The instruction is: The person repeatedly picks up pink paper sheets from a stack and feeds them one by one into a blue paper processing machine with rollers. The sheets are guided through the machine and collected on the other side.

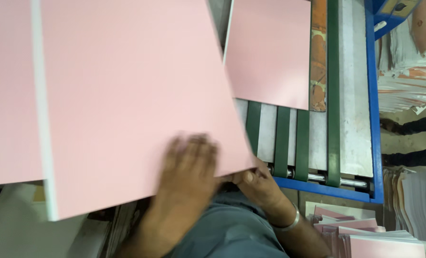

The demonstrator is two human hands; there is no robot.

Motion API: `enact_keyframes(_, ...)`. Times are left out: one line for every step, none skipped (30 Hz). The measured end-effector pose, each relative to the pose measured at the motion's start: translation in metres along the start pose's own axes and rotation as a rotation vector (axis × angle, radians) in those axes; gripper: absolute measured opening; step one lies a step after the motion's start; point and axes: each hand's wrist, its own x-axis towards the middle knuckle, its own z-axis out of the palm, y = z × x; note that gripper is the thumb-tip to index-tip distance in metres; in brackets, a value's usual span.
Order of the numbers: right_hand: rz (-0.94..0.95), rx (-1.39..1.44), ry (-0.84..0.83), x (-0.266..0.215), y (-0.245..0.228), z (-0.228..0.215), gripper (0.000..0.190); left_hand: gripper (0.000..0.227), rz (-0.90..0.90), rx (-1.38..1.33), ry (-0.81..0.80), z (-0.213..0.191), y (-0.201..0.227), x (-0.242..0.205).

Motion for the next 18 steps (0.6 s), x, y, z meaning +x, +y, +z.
enact_keyframes(0.049,0.052,0.156,0.002,0.002,0.005,0.062,0.066,0.019,-0.082,0.025,-0.002,0.006,0.002)
enact_keyframes(0.096,0.103,0.312,0.003,0.003,0.005,0.061,0.065,0.037,-0.163,0.051,-0.005,0.012,0.001)
enact_keyframes(0.035,0.075,0.388,0.006,0.002,0.000,0.057,0.065,0.056,-0.243,0.077,-0.007,0.014,0.000)
enact_keyframes(-0.026,0.048,0.465,0.010,-0.002,-0.012,0.052,0.064,0.022,-0.203,0.072,-0.008,0.009,-0.003)
enact_keyframes(-0.083,0.020,0.547,0.008,-0.005,-0.027,0.048,0.063,-0.013,-0.166,0.062,-0.009,0.001,-0.010)
enact_keyframes(-0.099,-0.035,0.659,0.005,-0.008,-0.045,0.044,0.062,-0.047,-0.130,0.052,-0.011,-0.009,-0.017)
enact_keyframes(-0.117,-0.092,0.766,0.002,-0.012,-0.067,0.041,0.059,-0.091,-0.091,0.080,-0.013,-0.018,-0.025)
enact_keyframes(-0.152,-0.073,0.845,0.001,-0.016,-0.091,0.037,0.056,-0.134,-0.052,0.108,-0.017,-0.028,-0.035)
enact_keyframes(-0.191,-0.053,0.926,-0.001,-0.021,-0.116,0.034,0.053,-0.174,-0.012,0.134,-0.020,-0.036,-0.041)
enact_keyframes(-0.254,-0.077,0.926,-0.008,-0.026,-0.140,0.032,0.052,-0.198,0.064,0.116,-0.021,-0.045,-0.044)
enact_keyframes(-0.312,-0.102,0.930,-0.013,-0.027,-0.163,0.031,0.051,-0.223,0.136,0.094,-0.021,-0.054,-0.045)
enact_keyframes(-0.371,-0.128,0.933,-0.018,-0.026,-0.181,0.029,0.050,-0.248,0.208,0.072,-0.020,-0.059,-0.046)
enact_keyframes(-0.371,-0.141,1.028,-0.024,-0.026,-0.194,0.027,0.049,-0.239,0.241,0.046,-0.020,-0.061,-0.047)
enact_keyframes(-0.371,-0.155,1.123,-0.028,-0.030,-0.205,0.026,0.047,-0.230,0.274,0.020,-0.021,-0.063,-0.049)
enact_keyframes(-0.377,-0.167,1.217,-0.030,-0.033,-0.212,0.025,0.046,-0.219,0.310,-0.003,-0.021,-0.064,-0.049)
enact_keyframes(-0.354,-0.191,1.239,-0.034,-0.033,-0.216,0.026,0.045,-0.216,0.292,0.006,-0.020,-0.065,-0.049)
enact_keyframes(-0.333,-0.215,1.259,-0.039,-0.034,-0.217,0.027,0.043,-0.213,0.276,0.016,-0.019,-0.065,-0.048)
enact_keyframes(-0.312,-0.239,1.278,-0.044,-0.033,-0.219,0.029,0.041,-0.211,0.260,0.027,-0.018,-0.065,-0.046)
